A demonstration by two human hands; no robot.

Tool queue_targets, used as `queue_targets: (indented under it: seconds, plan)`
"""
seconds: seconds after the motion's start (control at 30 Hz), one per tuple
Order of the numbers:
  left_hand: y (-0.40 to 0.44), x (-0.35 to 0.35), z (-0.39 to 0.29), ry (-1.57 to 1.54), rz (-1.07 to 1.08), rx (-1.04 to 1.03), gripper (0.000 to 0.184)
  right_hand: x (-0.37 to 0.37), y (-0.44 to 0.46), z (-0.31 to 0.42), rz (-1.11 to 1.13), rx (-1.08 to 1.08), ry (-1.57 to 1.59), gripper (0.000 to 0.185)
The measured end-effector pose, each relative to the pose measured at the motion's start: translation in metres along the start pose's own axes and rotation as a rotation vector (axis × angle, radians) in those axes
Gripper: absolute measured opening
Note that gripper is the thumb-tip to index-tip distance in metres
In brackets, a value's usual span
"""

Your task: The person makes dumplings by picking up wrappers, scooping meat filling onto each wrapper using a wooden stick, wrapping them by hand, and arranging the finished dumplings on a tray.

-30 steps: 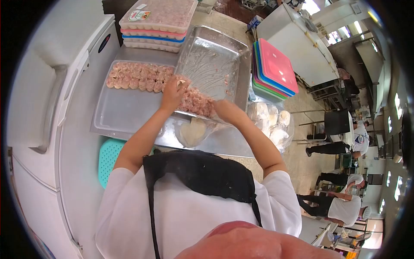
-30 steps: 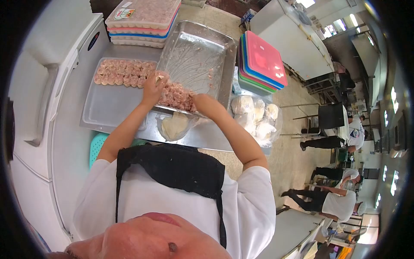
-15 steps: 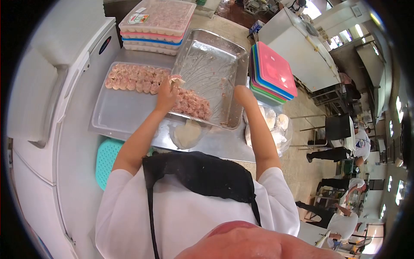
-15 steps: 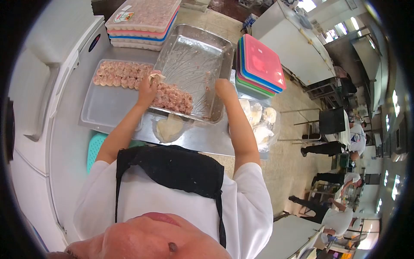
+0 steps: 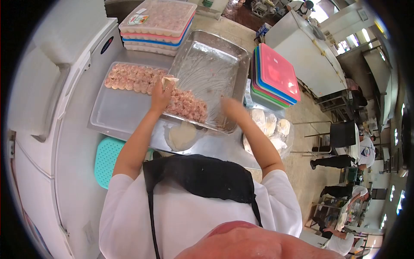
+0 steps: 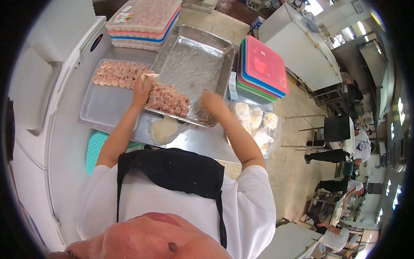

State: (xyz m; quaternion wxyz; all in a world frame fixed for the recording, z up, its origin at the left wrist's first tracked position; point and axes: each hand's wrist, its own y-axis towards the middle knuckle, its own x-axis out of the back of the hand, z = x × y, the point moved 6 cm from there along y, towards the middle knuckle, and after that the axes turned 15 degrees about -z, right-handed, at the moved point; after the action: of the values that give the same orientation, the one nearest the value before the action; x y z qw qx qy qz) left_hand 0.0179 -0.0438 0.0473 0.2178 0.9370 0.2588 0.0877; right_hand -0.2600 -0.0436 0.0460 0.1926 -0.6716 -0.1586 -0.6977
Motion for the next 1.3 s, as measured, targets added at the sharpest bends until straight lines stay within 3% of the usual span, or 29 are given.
queue_targets:
  seconds: [0.13, 0.27, 0.33, 0.4, 0.43, 0.5, 0.6, 0.7, 0.8, 0.83, 0.9, 1.0, 1.1, 1.2, 1.3]
  plan:
    - [0.000, 0.002, 0.011, -0.032, -0.019, -0.059, 0.025, -0.003, 0.011, -0.005, -0.135, 0.202, 0.194, 0.018]
    - [-0.001, 0.002, 0.018, -0.016, -0.053, -0.112, 0.027, 0.005, 0.049, -0.064, -0.196, -0.104, 0.007, 0.021]
    - [-0.003, 0.003, 0.025, 0.159, -0.043, -0.067, 0.025, 0.000, 0.055, -0.064, -0.184, -0.191, 0.012, 0.022]
    - [-0.001, 0.003, 0.022, 0.220, -0.050, -0.052, 0.022, -0.026, 0.040, -0.030, -0.392, 0.284, 0.093, 0.023]
    - [0.000, 0.002, 0.010, 0.193, -0.054, -0.056, 0.021, -0.055, 0.044, -0.007, -0.239, 0.345, -0.010, 0.023]
    - [0.001, -0.001, 0.003, 0.225, -0.068, -0.078, 0.021, 0.004, 0.018, 0.040, -0.079, 0.323, 0.153, 0.024]
    - [-0.001, 0.000, 0.013, 0.369, -0.067, -0.093, 0.025, -0.012, 0.051, -0.034, -0.242, 0.165, 0.230, 0.021]
    - [0.001, -0.001, 0.028, 0.412, -0.030, -0.085, 0.028, -0.016, 0.081, -0.089, -0.226, 0.067, -0.070, 0.023]
    - [0.001, -0.002, 0.024, 0.362, -0.062, -0.114, 0.025, -0.012, 0.056, -0.053, -0.317, 0.164, 0.217, 0.023]
    - [0.000, -0.003, 0.017, 0.318, -0.085, -0.112, 0.025, -0.015, 0.045, -0.027, -0.313, 0.282, 0.164, 0.023]
    - [0.000, -0.003, 0.012, 0.304, -0.107, -0.110, 0.024, -0.007, 0.026, 0.011, 0.028, 0.314, 0.356, 0.023]
    - [-0.002, 0.000, 0.016, 0.407, -0.097, -0.080, 0.023, 0.008, 0.027, -0.036, -0.147, 0.286, 0.255, 0.025]
    - [-0.002, 0.000, 0.014, 0.449, -0.076, -0.061, 0.024, 0.060, 0.016, -0.068, -0.080, 0.016, -0.091, 0.020]
    - [0.000, -0.003, -0.001, 0.356, -0.097, -0.112, 0.026, 0.043, -0.016, -0.040, -0.105, 0.209, -0.110, 0.018]
    - [-0.002, -0.003, -0.003, 0.324, -0.054, -0.097, 0.028, 0.055, -0.049, 0.022, 0.320, 0.343, 0.007, 0.018]
